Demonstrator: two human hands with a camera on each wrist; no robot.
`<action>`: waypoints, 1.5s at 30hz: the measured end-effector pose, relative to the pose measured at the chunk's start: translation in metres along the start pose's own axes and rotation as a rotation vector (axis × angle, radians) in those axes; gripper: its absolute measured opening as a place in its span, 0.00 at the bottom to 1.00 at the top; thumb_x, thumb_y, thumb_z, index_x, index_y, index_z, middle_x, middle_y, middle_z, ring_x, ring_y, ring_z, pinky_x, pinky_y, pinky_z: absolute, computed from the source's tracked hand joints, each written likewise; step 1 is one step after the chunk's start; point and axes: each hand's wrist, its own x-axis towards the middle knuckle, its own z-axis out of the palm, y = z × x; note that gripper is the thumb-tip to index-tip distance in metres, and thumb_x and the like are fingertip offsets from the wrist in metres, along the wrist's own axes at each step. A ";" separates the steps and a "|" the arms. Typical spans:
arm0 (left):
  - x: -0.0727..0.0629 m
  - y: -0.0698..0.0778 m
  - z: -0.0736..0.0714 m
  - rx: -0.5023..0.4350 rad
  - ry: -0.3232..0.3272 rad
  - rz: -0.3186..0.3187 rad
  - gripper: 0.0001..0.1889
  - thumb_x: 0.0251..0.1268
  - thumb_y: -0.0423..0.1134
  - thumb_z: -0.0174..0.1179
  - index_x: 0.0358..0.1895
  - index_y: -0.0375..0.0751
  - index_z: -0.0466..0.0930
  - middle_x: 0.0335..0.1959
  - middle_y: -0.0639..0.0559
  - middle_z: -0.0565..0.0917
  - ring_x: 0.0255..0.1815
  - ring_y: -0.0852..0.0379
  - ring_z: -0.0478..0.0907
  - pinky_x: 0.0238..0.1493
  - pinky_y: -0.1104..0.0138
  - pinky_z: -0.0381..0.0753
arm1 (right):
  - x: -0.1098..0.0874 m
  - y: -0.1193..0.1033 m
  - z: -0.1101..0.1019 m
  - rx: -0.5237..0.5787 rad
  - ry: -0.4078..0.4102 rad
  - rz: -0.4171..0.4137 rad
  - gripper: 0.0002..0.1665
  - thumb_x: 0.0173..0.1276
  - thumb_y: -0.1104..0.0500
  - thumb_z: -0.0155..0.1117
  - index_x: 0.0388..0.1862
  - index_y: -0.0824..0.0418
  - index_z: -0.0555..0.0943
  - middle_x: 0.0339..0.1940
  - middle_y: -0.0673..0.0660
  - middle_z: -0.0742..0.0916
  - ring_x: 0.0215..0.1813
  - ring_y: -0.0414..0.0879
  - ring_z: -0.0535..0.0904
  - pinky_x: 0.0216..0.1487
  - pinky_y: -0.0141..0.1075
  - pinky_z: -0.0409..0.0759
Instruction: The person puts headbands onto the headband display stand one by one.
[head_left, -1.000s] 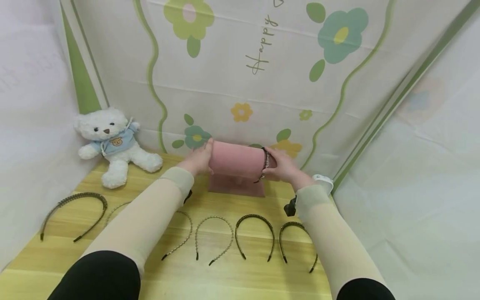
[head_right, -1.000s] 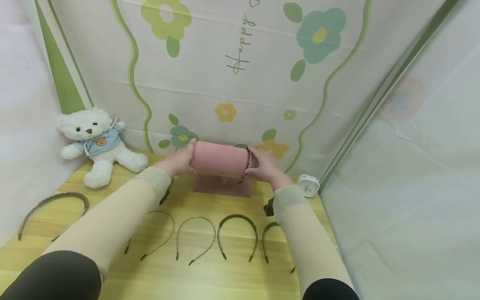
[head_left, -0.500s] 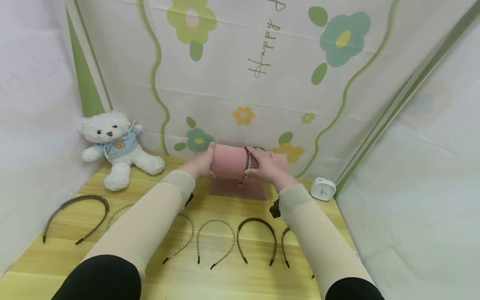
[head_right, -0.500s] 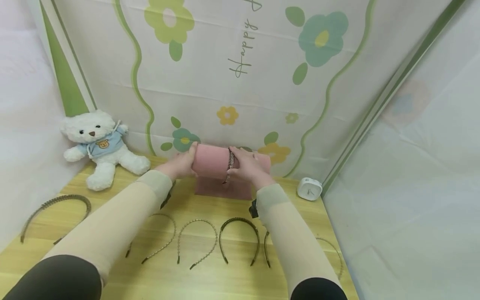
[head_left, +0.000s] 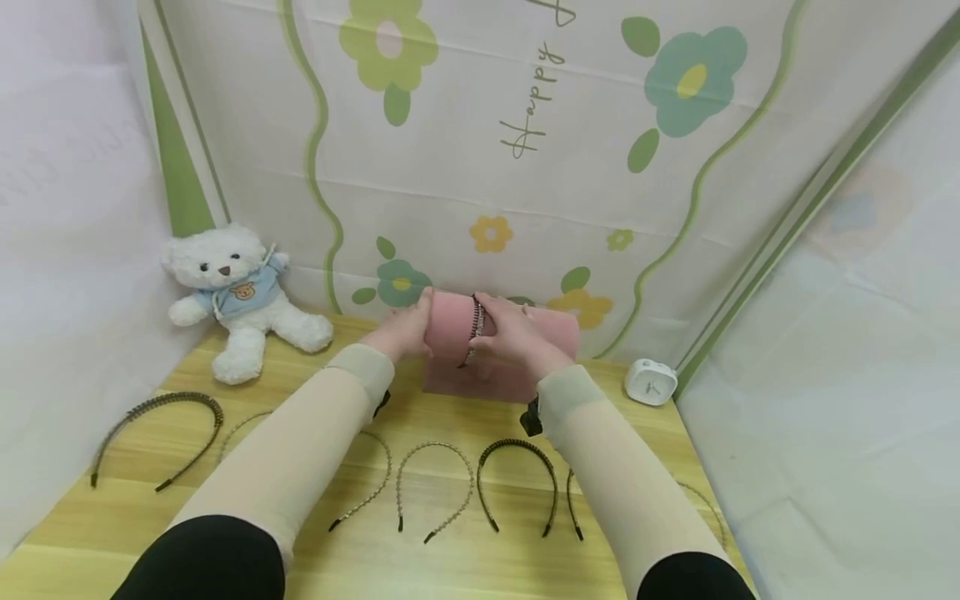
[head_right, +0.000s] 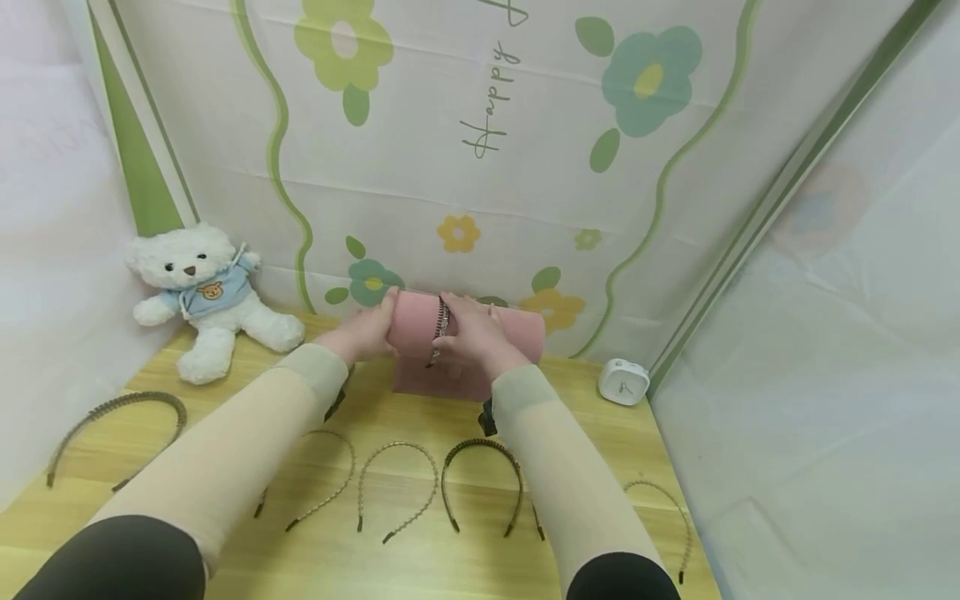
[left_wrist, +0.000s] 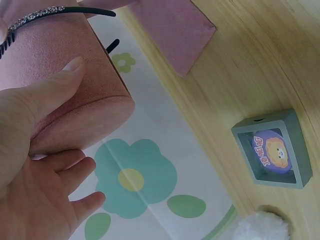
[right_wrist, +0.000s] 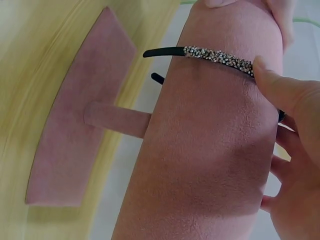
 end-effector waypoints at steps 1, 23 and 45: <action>0.001 0.001 0.001 0.000 -0.004 0.000 0.64 0.56 0.37 0.74 0.78 0.36 0.23 0.75 0.34 0.58 0.72 0.38 0.61 0.73 0.42 0.45 | -0.001 0.001 -0.001 0.010 -0.001 -0.001 0.54 0.64 0.45 0.71 0.81 0.47 0.52 0.80 0.50 0.60 0.79 0.49 0.48 0.76 0.54 0.35; 0.000 -0.005 -0.001 -0.064 0.000 0.017 0.65 0.57 0.35 0.72 0.77 0.40 0.20 0.71 0.30 0.64 0.62 0.34 0.71 0.64 0.46 0.69 | -0.146 0.169 -0.047 0.356 0.193 0.322 0.33 0.70 0.54 0.66 0.70 0.64 0.70 0.64 0.68 0.76 0.66 0.63 0.69 0.67 0.59 0.66; 0.004 -0.001 0.002 -0.016 -0.017 0.009 0.65 0.58 0.37 0.72 0.77 0.38 0.19 0.72 0.28 0.61 0.67 0.31 0.65 0.72 0.40 0.48 | -0.298 0.290 0.039 0.136 0.030 0.544 0.24 0.52 0.73 0.60 0.51 0.75 0.78 0.46 0.72 0.81 0.49 0.67 0.77 0.50 0.60 0.76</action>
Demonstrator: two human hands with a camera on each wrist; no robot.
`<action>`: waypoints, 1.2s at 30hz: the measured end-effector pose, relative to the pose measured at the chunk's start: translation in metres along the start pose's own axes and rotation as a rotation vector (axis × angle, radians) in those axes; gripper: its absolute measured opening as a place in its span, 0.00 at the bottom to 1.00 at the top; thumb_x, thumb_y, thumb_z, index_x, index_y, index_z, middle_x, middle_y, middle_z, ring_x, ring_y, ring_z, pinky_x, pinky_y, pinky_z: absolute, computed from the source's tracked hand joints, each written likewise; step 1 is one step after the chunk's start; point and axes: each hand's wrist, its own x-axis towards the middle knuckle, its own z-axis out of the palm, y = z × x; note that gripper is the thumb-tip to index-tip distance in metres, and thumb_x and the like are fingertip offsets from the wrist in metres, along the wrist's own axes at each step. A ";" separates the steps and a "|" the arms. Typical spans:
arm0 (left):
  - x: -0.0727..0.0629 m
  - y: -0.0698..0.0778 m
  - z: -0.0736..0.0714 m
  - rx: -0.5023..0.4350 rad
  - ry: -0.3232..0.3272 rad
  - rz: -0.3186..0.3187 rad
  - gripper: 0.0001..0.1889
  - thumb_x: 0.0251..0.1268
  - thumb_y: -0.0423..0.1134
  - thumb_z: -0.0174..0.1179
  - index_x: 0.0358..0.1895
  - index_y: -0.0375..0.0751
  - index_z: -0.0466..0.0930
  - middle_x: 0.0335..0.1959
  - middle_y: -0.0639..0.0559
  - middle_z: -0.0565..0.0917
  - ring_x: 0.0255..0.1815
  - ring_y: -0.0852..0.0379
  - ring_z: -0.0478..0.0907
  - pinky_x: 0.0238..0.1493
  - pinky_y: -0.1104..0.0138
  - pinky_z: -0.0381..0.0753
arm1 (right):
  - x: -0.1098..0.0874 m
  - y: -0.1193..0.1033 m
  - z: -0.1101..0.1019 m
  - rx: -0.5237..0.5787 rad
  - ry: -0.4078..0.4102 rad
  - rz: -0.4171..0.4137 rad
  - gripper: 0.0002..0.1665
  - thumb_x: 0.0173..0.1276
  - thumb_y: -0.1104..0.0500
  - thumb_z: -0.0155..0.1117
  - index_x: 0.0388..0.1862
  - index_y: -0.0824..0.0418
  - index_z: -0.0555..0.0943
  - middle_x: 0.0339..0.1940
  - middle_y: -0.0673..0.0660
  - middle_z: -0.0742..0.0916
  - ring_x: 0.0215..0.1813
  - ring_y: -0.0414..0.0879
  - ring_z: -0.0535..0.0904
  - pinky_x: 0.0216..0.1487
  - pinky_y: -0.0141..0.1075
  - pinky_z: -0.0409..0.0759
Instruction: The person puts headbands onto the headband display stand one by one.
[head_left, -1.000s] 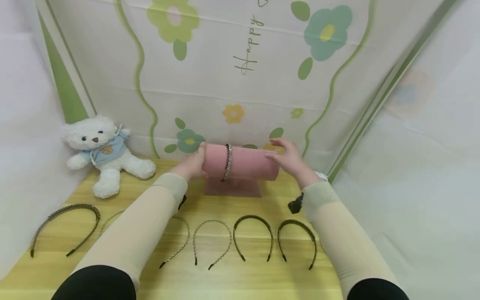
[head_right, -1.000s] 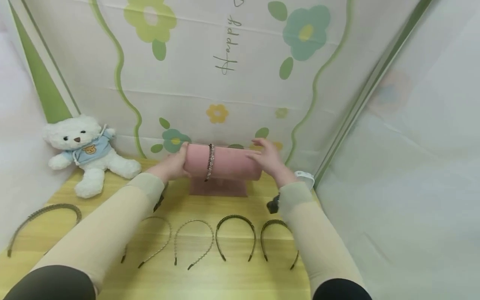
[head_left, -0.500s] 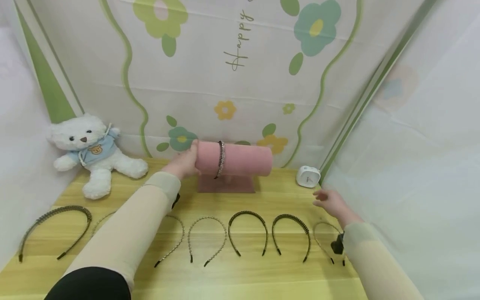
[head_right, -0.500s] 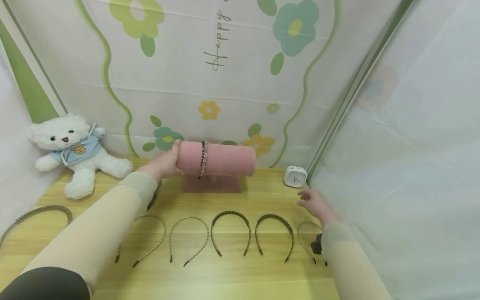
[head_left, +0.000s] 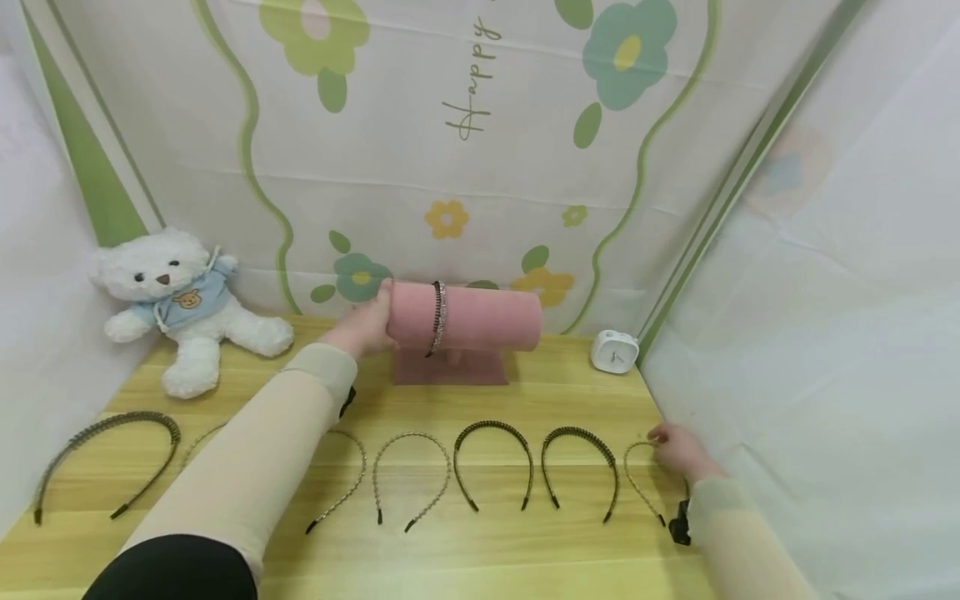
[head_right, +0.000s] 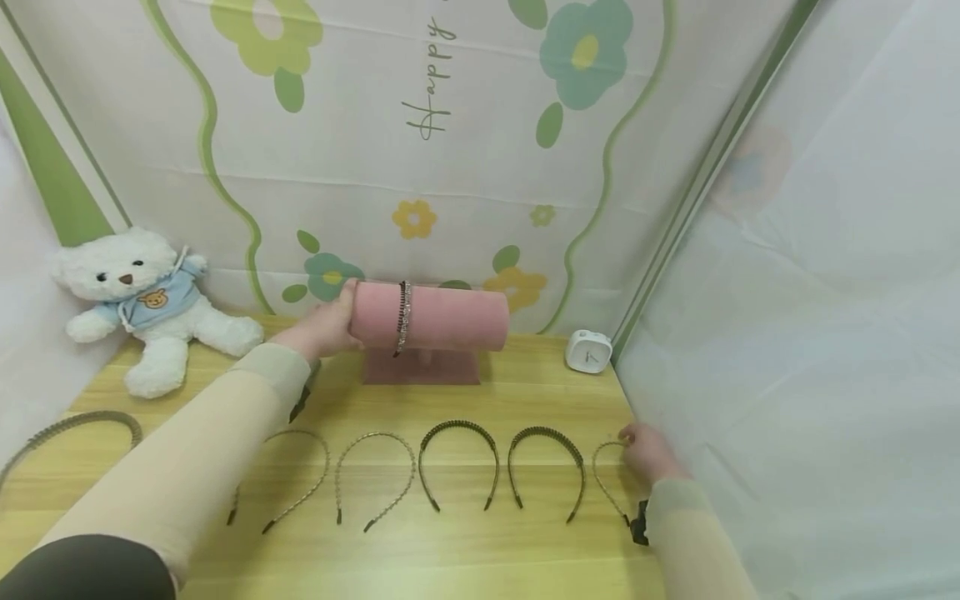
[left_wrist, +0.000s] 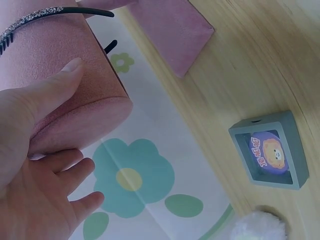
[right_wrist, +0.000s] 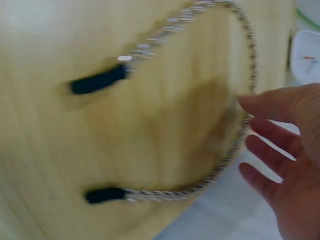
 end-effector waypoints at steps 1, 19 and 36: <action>0.000 0.000 0.000 -0.002 -0.001 0.000 0.65 0.58 0.37 0.72 0.77 0.38 0.19 0.72 0.28 0.61 0.67 0.31 0.65 0.72 0.40 0.49 | 0.000 0.002 0.002 -0.003 0.009 0.007 0.24 0.51 0.73 0.60 0.50 0.75 0.78 0.45 0.70 0.82 0.48 0.66 0.77 0.49 0.59 0.76; -0.001 -0.002 -0.002 0.018 0.001 0.008 0.64 0.58 0.37 0.72 0.77 0.38 0.20 0.71 0.29 0.63 0.62 0.33 0.71 0.68 0.43 0.62 | -0.006 0.018 0.011 -0.154 0.107 0.057 0.04 0.54 0.73 0.51 0.29 0.68 0.73 0.26 0.59 0.78 0.32 0.56 0.75 0.38 0.55 0.76; 0.000 -0.004 0.000 -0.008 0.000 0.016 0.65 0.57 0.35 0.72 0.77 0.38 0.20 0.69 0.30 0.66 0.51 0.40 0.78 0.61 0.49 0.73 | 0.010 0.000 -0.034 0.070 0.150 0.148 0.13 0.65 0.67 0.49 0.41 0.76 0.76 0.35 0.66 0.82 0.38 0.59 0.77 0.36 0.48 0.78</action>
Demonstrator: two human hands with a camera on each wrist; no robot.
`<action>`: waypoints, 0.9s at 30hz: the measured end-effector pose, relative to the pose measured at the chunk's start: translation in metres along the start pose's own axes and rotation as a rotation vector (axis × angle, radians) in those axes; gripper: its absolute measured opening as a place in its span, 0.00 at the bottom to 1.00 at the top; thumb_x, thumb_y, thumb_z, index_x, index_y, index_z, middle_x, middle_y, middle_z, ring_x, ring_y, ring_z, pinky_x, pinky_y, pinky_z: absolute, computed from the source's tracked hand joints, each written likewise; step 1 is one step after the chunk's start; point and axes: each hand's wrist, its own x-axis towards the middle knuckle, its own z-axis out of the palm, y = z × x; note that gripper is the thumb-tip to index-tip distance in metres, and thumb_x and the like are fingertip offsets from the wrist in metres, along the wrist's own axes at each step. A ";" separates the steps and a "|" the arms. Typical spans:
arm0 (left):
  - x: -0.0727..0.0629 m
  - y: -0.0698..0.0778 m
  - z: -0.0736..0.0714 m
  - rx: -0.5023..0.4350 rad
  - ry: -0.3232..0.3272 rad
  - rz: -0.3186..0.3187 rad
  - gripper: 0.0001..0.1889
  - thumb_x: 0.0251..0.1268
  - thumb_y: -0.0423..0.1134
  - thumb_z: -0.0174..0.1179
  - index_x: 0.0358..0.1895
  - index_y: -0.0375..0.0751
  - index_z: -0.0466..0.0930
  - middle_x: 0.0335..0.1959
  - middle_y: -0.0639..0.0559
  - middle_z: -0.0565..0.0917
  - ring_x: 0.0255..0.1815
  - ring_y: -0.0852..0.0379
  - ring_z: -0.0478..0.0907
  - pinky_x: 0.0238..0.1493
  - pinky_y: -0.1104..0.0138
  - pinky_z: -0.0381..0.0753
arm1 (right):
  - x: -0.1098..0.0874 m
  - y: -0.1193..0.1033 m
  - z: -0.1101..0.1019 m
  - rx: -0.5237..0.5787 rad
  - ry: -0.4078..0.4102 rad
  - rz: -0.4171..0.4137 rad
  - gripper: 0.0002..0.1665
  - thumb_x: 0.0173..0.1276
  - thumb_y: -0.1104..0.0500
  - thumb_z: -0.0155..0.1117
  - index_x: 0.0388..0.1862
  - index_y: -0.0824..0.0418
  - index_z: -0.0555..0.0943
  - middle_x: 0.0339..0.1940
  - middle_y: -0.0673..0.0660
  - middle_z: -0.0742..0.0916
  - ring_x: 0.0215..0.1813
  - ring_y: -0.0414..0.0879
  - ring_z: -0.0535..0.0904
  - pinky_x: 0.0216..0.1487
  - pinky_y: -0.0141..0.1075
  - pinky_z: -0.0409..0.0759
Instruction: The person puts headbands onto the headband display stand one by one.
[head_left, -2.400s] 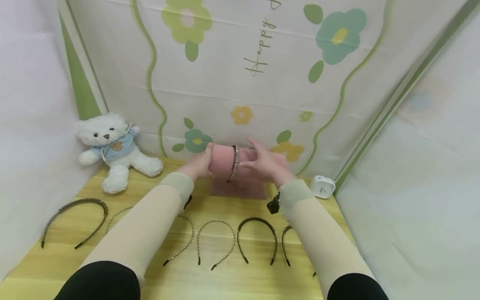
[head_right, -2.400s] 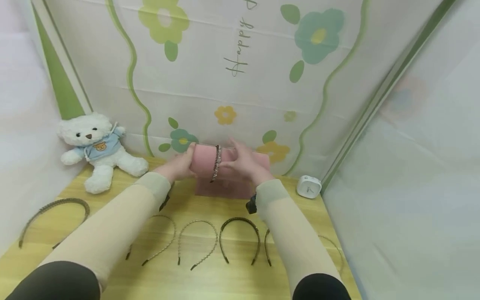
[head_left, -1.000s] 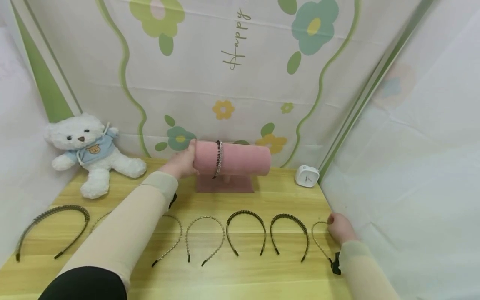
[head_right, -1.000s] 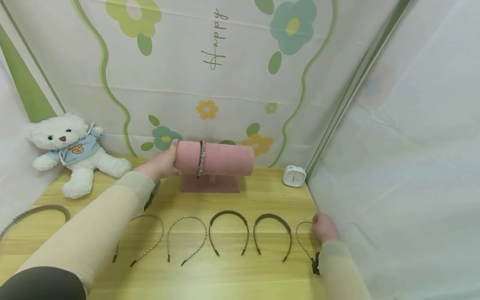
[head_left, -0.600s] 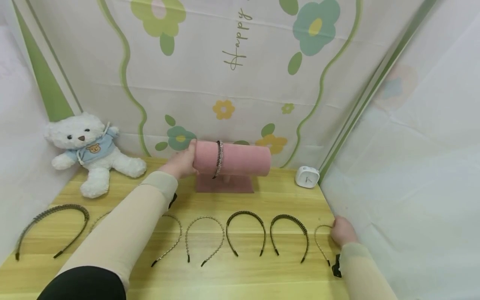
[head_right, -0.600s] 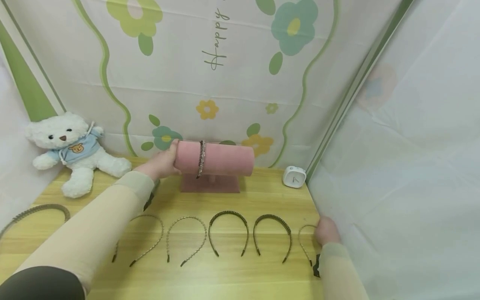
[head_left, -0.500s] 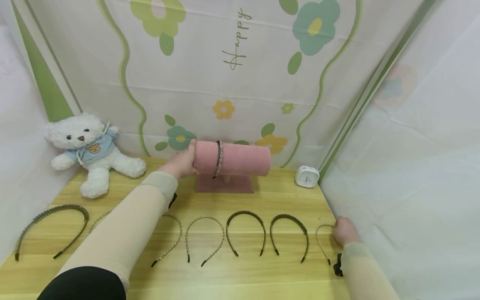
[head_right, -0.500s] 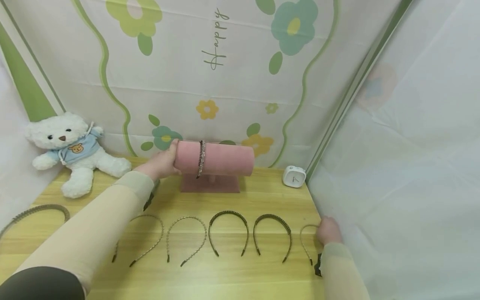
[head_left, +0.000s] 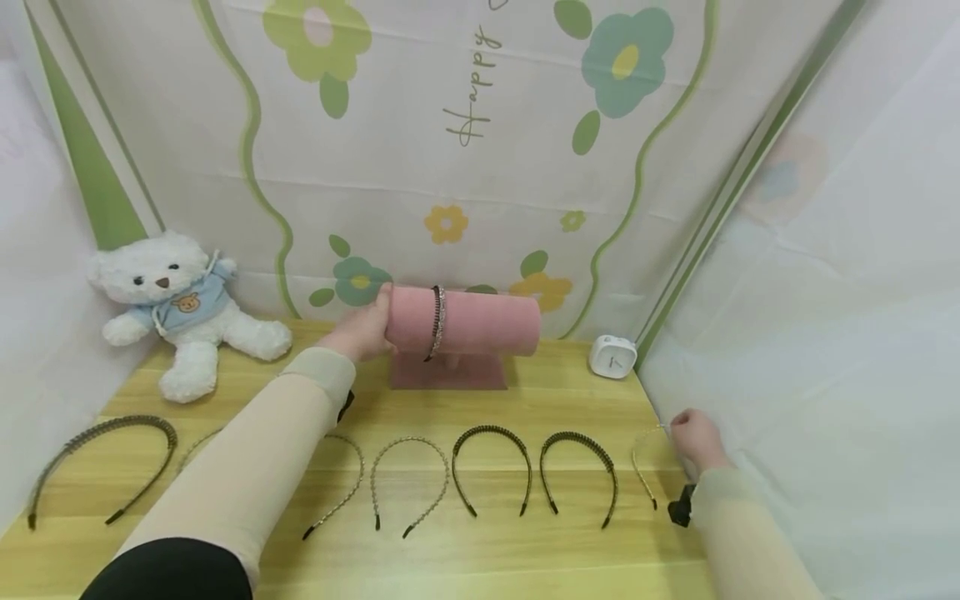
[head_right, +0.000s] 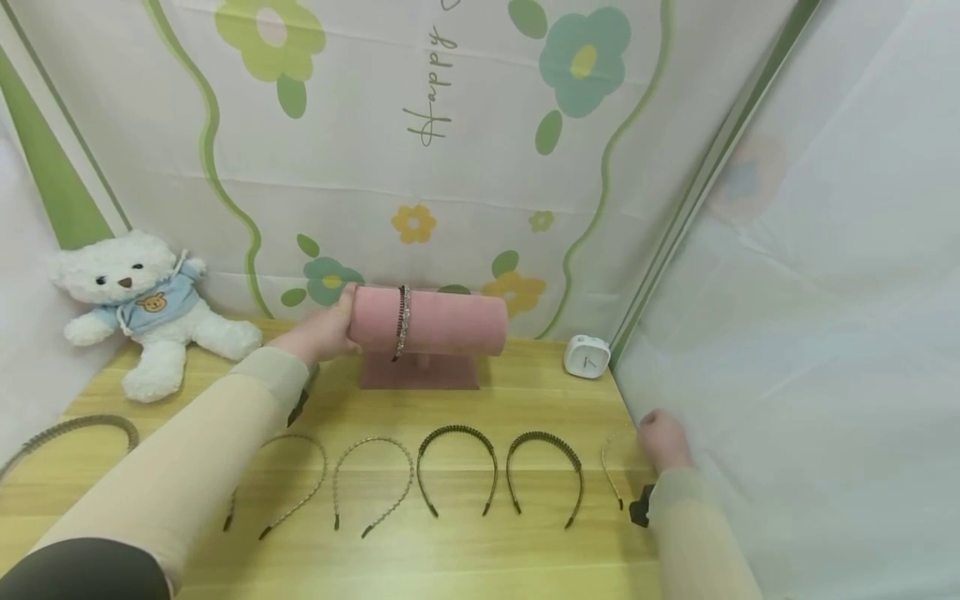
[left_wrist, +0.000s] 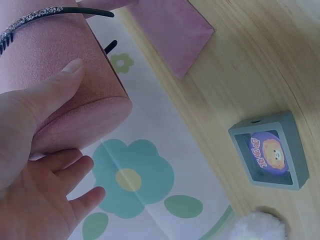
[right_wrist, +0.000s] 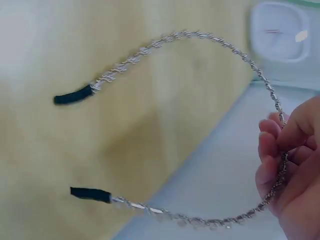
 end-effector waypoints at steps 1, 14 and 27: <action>0.000 0.000 0.000 0.000 -0.001 0.000 0.65 0.57 0.35 0.72 0.77 0.38 0.19 0.69 0.30 0.67 0.51 0.40 0.78 0.60 0.49 0.73 | 0.003 -0.005 -0.004 0.029 0.010 0.005 0.15 0.65 0.67 0.49 0.43 0.77 0.77 0.35 0.65 0.83 0.38 0.57 0.78 0.34 0.46 0.78; -0.003 0.001 -0.002 0.011 0.003 0.007 0.65 0.57 0.36 0.73 0.77 0.37 0.20 0.70 0.29 0.64 0.56 0.36 0.75 0.64 0.47 0.69 | 0.018 -0.084 -0.043 0.485 -0.128 0.085 0.41 0.78 0.36 0.41 0.66 0.70 0.73 0.23 0.55 0.75 0.24 0.40 0.66 0.27 0.37 0.70; -0.004 0.002 -0.002 0.014 0.007 0.005 0.65 0.57 0.36 0.73 0.77 0.36 0.21 0.69 0.29 0.66 0.58 0.36 0.75 0.64 0.47 0.69 | 0.031 -0.133 -0.018 0.893 -0.237 0.044 0.14 0.82 0.55 0.47 0.48 0.65 0.74 0.28 0.50 0.78 0.28 0.39 0.75 0.50 0.42 0.83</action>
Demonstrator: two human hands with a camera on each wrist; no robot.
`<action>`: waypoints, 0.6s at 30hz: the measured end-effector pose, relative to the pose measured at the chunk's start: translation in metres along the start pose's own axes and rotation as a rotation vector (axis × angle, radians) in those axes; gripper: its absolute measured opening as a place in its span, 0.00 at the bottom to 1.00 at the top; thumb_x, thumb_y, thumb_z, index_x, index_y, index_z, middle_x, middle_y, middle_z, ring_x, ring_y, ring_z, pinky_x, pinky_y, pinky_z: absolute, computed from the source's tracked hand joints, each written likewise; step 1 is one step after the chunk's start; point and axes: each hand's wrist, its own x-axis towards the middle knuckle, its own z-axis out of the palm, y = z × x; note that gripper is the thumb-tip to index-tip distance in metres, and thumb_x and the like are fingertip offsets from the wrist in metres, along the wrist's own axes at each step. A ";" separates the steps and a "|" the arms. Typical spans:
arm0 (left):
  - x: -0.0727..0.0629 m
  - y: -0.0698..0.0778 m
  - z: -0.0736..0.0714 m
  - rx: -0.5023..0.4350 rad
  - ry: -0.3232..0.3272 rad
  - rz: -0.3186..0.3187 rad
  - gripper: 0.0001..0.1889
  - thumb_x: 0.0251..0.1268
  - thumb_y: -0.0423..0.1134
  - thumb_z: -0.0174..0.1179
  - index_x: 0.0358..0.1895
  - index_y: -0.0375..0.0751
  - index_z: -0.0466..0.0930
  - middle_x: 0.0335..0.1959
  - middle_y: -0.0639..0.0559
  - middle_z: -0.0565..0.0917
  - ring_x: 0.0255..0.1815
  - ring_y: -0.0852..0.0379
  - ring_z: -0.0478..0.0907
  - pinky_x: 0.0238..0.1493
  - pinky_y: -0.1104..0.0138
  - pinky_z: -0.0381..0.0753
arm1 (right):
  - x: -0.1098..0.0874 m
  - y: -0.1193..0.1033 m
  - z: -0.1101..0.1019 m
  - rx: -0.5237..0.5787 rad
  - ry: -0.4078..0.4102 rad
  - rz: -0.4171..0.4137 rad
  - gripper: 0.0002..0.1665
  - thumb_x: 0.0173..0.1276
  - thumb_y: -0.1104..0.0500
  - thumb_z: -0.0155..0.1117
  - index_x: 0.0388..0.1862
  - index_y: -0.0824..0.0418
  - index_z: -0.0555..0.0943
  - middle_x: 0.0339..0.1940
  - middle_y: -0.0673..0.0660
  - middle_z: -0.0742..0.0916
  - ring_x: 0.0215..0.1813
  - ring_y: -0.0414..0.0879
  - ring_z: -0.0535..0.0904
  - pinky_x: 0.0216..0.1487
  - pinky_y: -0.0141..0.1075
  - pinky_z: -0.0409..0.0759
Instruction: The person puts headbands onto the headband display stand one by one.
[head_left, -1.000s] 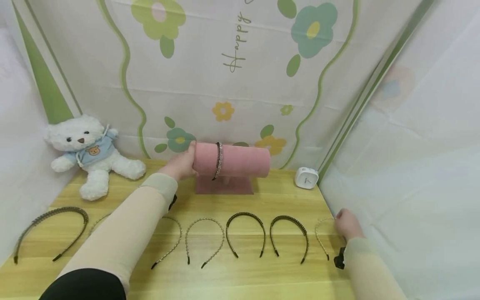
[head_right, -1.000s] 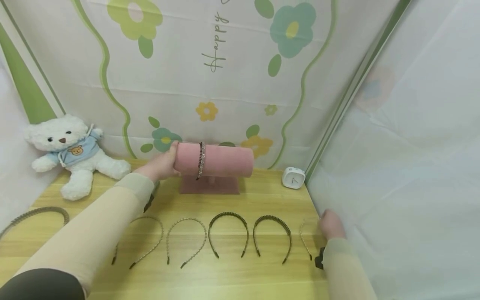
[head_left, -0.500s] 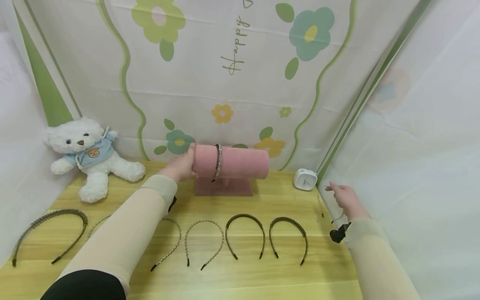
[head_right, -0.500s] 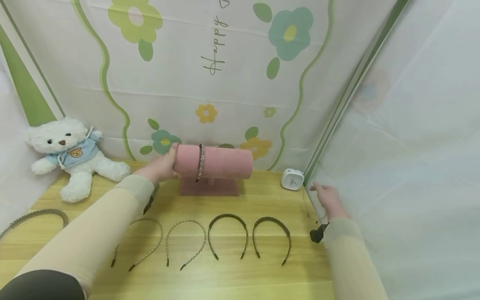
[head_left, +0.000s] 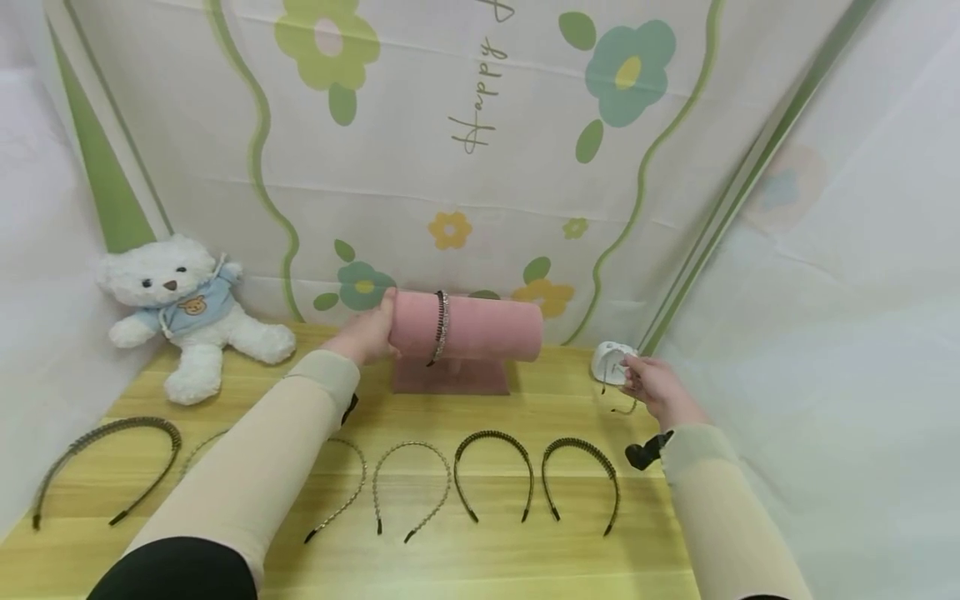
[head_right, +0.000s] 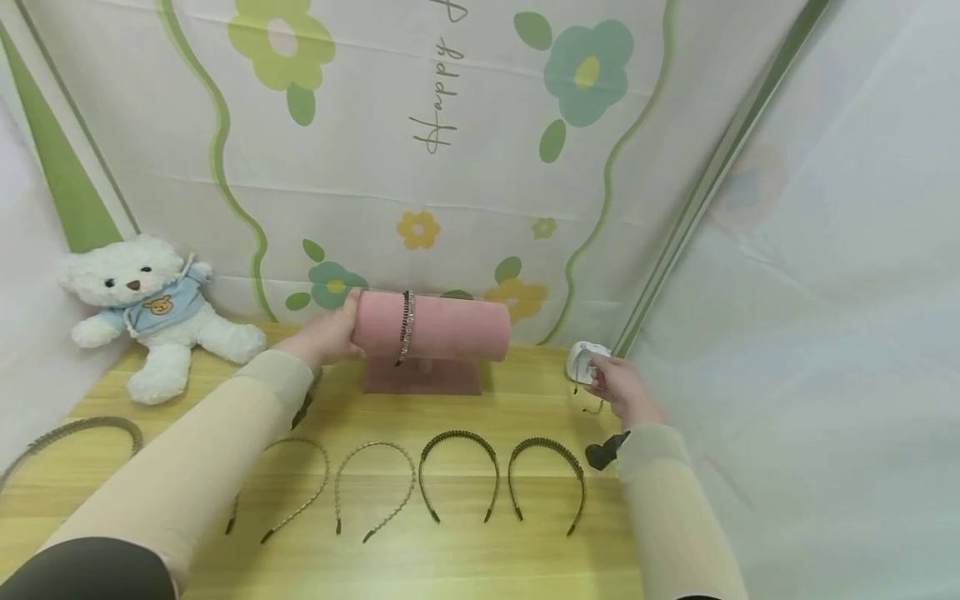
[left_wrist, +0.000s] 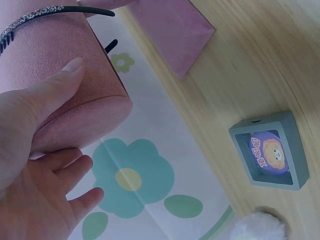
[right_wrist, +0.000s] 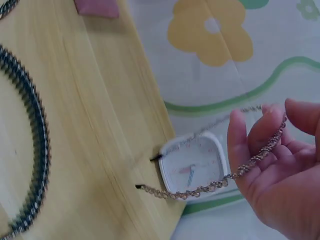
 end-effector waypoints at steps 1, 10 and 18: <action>0.000 0.001 0.000 -0.003 0.000 0.002 0.65 0.56 0.36 0.73 0.77 0.36 0.21 0.69 0.29 0.66 0.58 0.36 0.75 0.64 0.47 0.69 | 0.001 -0.001 0.003 0.017 -0.003 -0.002 0.13 0.81 0.56 0.47 0.49 0.65 0.73 0.28 0.50 0.78 0.28 0.39 0.75 0.50 0.41 0.82; 0.000 0.002 -0.002 -0.008 0.023 0.008 0.66 0.53 0.35 0.75 0.77 0.35 0.24 0.66 0.29 0.69 0.57 0.35 0.75 0.65 0.46 0.68 | 0.007 -0.017 0.027 0.167 -0.067 -0.053 0.09 0.82 0.61 0.45 0.46 0.65 0.73 0.30 0.53 0.82 0.31 0.41 0.79 0.52 0.45 0.82; 0.000 0.002 -0.001 -0.001 0.002 -0.017 0.65 0.55 0.36 0.74 0.77 0.36 0.23 0.67 0.30 0.70 0.54 0.38 0.77 0.63 0.47 0.70 | 0.012 -0.020 0.049 0.239 -0.049 -0.048 0.16 0.81 0.62 0.46 0.61 0.69 0.71 0.35 0.55 0.85 0.37 0.44 0.82 0.51 0.42 0.82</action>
